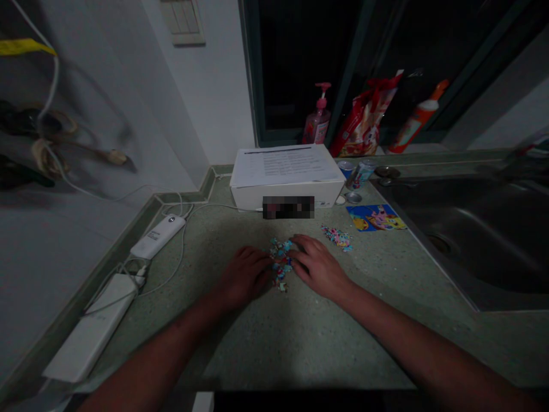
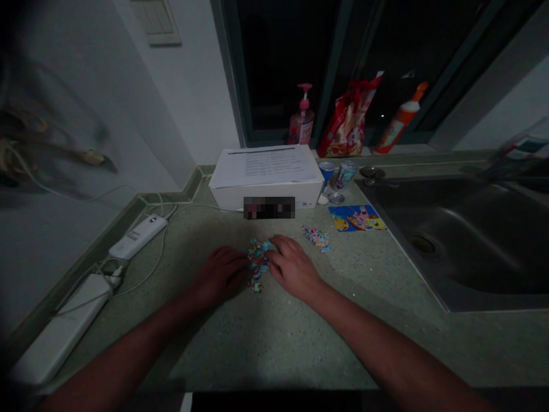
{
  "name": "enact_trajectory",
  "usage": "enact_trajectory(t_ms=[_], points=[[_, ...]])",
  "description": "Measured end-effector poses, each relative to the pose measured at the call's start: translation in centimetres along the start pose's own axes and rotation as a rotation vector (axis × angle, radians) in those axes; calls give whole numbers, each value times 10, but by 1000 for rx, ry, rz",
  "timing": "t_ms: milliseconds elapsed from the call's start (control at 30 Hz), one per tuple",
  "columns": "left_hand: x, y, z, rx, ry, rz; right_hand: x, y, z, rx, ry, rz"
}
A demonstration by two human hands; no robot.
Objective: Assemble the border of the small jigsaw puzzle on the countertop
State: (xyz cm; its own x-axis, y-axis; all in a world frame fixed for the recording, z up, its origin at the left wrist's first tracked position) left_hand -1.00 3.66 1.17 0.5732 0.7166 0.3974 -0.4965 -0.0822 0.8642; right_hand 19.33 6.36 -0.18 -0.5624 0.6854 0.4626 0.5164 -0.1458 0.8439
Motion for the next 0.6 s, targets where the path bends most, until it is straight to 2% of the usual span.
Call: enact_trajectory(t_ms=[200, 367, 467, 600], points=[[-4, -1, -17, 74, 98, -8, 1, 2, 1, -21, -19, -3], [-4, -1, -19, 92, 125, 14, 1, 5, -3, -22, 25, 6], [-3, 1, -11, 67, 63, 19, 1, 5, -8, -29, 49, -1], [0, 1, 3, -25, -51, -36, 0, 4, -8, -41, 43, 1]])
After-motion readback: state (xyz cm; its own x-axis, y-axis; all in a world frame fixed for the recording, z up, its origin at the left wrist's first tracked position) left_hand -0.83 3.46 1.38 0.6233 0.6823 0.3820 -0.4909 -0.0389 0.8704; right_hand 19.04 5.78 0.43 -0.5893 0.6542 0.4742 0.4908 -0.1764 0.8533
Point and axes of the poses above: each hand's wrist, its own x-axis towards the middle knuckle, its own y-axis out of the back of the hand, z = x × y, the point moved 6 cm from there along x, towards the middle knuckle, and after that the axes turned 2 degrees about -x, right-handed, at the moved point
